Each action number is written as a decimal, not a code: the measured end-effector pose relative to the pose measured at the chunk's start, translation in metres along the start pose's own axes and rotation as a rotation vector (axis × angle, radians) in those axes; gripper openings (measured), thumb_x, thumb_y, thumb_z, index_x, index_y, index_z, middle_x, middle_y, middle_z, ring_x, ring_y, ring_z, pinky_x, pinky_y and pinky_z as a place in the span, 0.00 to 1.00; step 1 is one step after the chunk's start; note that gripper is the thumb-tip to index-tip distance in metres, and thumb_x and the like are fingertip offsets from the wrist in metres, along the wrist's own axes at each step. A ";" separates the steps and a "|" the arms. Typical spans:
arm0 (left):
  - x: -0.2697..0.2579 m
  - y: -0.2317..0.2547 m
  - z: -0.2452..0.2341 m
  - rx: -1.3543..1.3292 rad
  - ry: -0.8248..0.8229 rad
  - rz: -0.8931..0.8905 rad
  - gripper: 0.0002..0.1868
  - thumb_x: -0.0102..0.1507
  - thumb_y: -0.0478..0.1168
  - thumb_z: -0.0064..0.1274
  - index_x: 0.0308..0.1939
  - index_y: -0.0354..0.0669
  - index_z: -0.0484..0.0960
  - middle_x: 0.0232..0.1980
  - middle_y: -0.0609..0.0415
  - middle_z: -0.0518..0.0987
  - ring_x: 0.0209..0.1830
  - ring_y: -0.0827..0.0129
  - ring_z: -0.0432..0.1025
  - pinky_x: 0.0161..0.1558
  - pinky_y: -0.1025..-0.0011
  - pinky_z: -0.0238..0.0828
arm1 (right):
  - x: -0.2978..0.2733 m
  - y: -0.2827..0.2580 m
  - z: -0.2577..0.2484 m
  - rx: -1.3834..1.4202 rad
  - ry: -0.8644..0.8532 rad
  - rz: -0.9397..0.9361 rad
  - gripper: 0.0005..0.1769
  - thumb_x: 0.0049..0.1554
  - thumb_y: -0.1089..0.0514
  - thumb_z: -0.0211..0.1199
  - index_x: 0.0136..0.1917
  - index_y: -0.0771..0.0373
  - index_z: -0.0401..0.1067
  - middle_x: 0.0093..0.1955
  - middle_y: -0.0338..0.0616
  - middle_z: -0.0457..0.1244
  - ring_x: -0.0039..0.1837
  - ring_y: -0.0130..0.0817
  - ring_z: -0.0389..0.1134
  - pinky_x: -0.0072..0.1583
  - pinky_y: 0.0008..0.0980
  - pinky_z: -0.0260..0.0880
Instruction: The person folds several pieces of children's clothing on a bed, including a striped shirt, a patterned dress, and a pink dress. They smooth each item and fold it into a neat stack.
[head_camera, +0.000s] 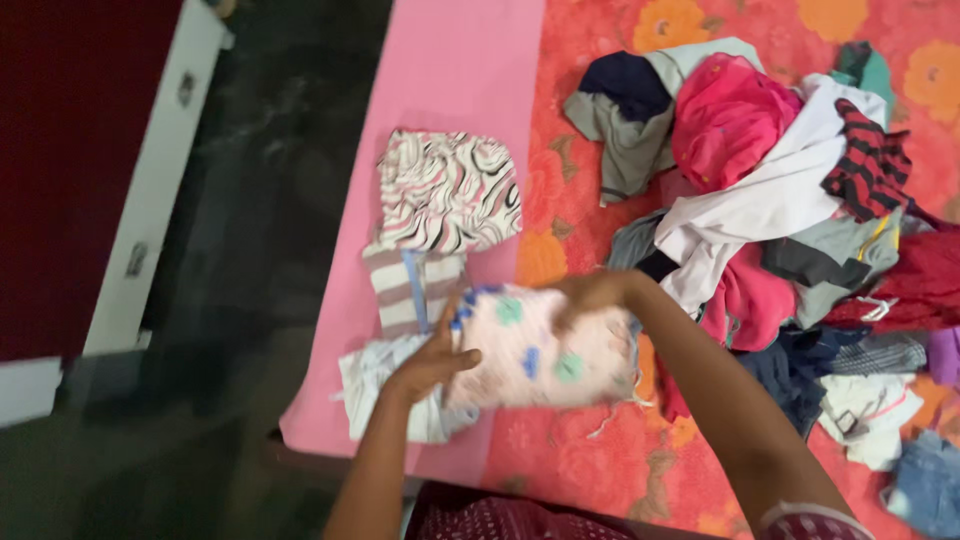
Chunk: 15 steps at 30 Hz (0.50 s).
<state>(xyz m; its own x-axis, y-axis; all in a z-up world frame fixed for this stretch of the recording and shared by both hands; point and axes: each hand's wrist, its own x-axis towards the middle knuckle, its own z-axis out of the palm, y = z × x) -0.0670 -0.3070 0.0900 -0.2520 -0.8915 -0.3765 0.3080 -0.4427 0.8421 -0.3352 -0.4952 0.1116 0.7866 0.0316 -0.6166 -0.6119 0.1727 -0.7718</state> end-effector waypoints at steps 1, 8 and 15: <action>0.014 0.019 -0.015 0.157 0.062 0.027 0.66 0.52 0.43 0.69 0.82 0.53 0.35 0.80 0.50 0.53 0.77 0.59 0.55 0.70 0.62 0.61 | 0.018 -0.015 -0.020 0.000 0.044 0.057 0.53 0.43 0.48 0.73 0.78 0.61 0.57 0.60 0.50 0.68 0.58 0.41 0.69 0.62 0.41 0.71; 0.157 0.088 -0.125 0.696 0.483 -0.009 0.56 0.57 0.42 0.64 0.84 0.48 0.46 0.78 0.42 0.66 0.77 0.45 0.62 0.72 0.58 0.61 | 0.151 -0.074 -0.126 -0.775 0.905 0.226 0.54 0.48 0.39 0.74 0.81 0.48 0.53 0.78 0.49 0.54 0.77 0.53 0.55 0.70 0.57 0.59; 0.236 0.007 -0.150 1.617 0.287 -0.116 0.42 0.64 0.69 0.38 0.80 0.69 0.48 0.85 0.50 0.39 0.83 0.45 0.31 0.73 0.34 0.28 | 0.255 0.003 -0.084 -0.728 1.059 0.317 0.41 0.58 0.38 0.61 0.80 0.33 0.48 0.85 0.41 0.33 0.84 0.59 0.35 0.70 0.78 0.39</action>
<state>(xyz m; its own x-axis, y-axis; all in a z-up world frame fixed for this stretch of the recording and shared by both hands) 0.0133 -0.5354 -0.0507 0.0207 -0.9319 -0.3621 -0.9638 -0.1149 0.2407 -0.1436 -0.5696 -0.0611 0.3617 -0.8639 -0.3505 -0.9217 -0.2748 -0.2737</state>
